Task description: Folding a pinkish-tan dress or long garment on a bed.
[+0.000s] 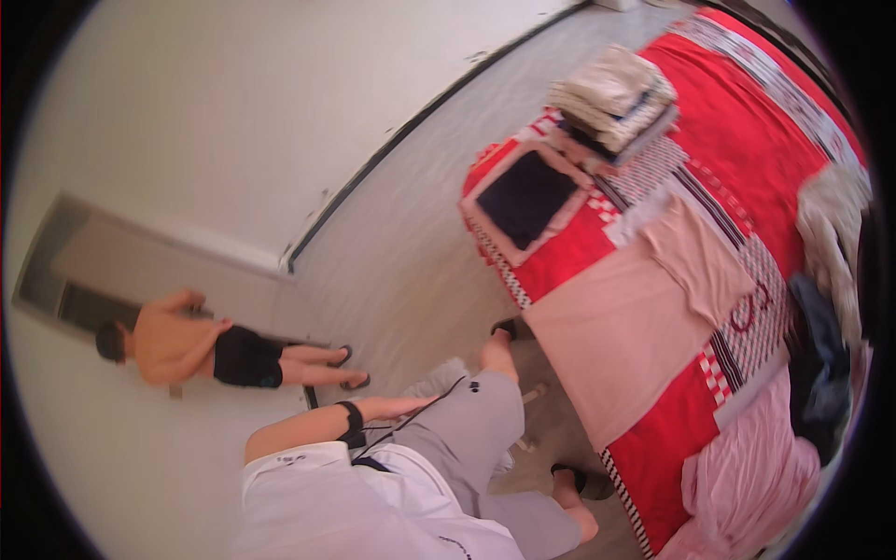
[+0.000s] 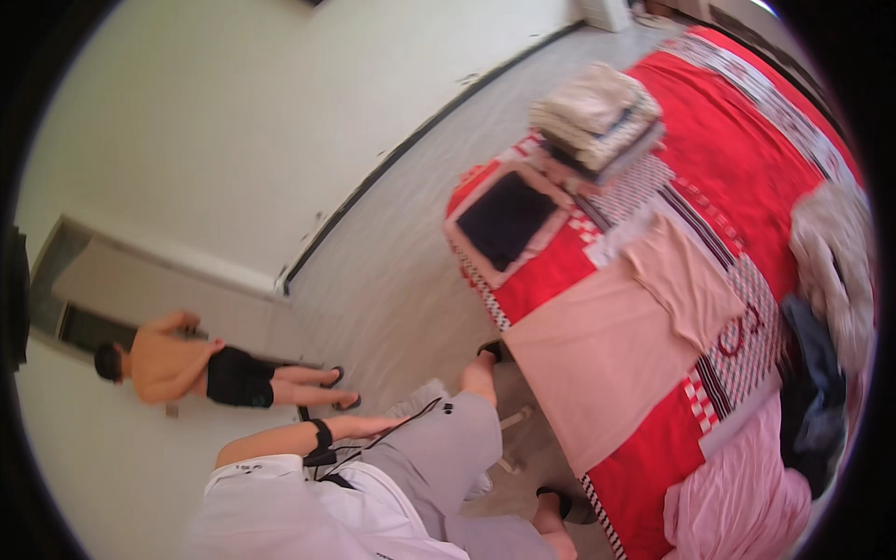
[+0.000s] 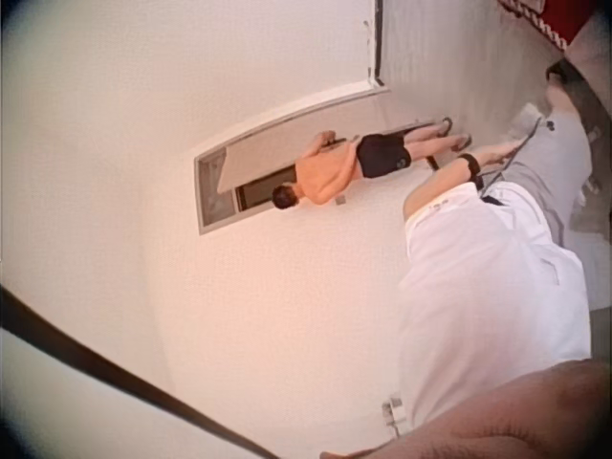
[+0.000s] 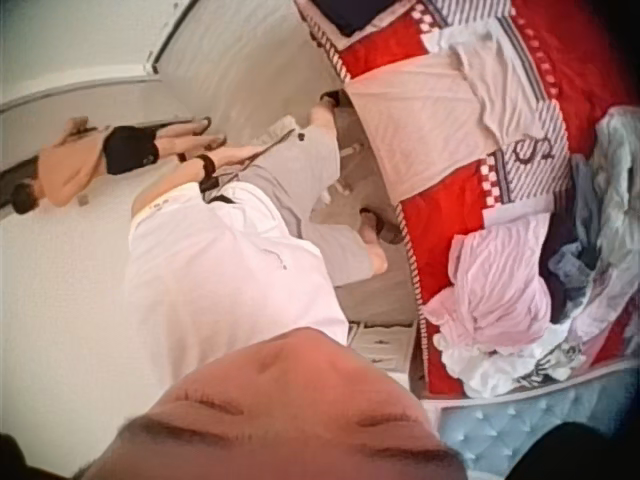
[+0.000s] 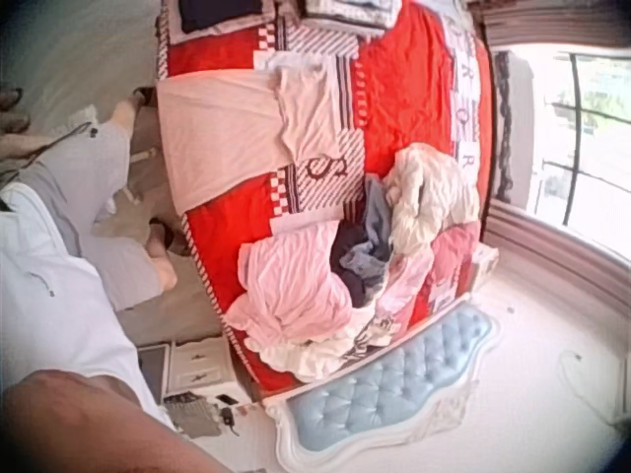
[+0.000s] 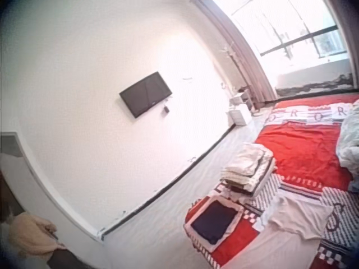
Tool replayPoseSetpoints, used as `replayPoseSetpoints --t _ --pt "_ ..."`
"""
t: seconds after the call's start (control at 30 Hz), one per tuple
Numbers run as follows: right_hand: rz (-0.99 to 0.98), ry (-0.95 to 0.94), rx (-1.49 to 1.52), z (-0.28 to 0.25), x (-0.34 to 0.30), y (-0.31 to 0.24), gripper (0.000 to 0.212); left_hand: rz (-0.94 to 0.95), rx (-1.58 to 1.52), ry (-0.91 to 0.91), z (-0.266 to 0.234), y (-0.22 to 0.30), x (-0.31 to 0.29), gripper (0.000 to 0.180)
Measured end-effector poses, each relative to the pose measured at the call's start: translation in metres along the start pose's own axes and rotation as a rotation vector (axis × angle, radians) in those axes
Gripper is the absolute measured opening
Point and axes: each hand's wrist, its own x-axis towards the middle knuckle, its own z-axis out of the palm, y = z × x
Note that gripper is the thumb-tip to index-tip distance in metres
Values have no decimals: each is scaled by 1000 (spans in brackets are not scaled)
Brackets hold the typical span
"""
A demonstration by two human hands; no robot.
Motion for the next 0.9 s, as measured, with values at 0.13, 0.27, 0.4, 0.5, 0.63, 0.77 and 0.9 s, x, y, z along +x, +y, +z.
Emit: replayPoseSetpoints --t 0.13,0.27,0.4,0.5,0.63,0.77,0.9 --pt "-235 -275 -432 -44 54 14 34 29 -247 118 -9 -3 -4 91" --pt "-312 -373 -591 -48 86 37 34 214 9 109 -24 5 -15 56" --pt "-281 -419 -588 -85 79 7 34 288 -200 166 -47 -38 -5 36" --pt "-215 -444 -563 -114 57 -10 34 166 -212 388 -74 -58 -30 27" --pt "-106 -503 -501 -130 16 -11 34 279 582 750 -148 -165 -53 33" --pt "37 -556 -422 -126 -15 12 34 -82 708 807 -158 -122 -140 47" --pt "125 -609 -341 -110 -28 31 35 -268 866 811 -186 -120 -150 52"
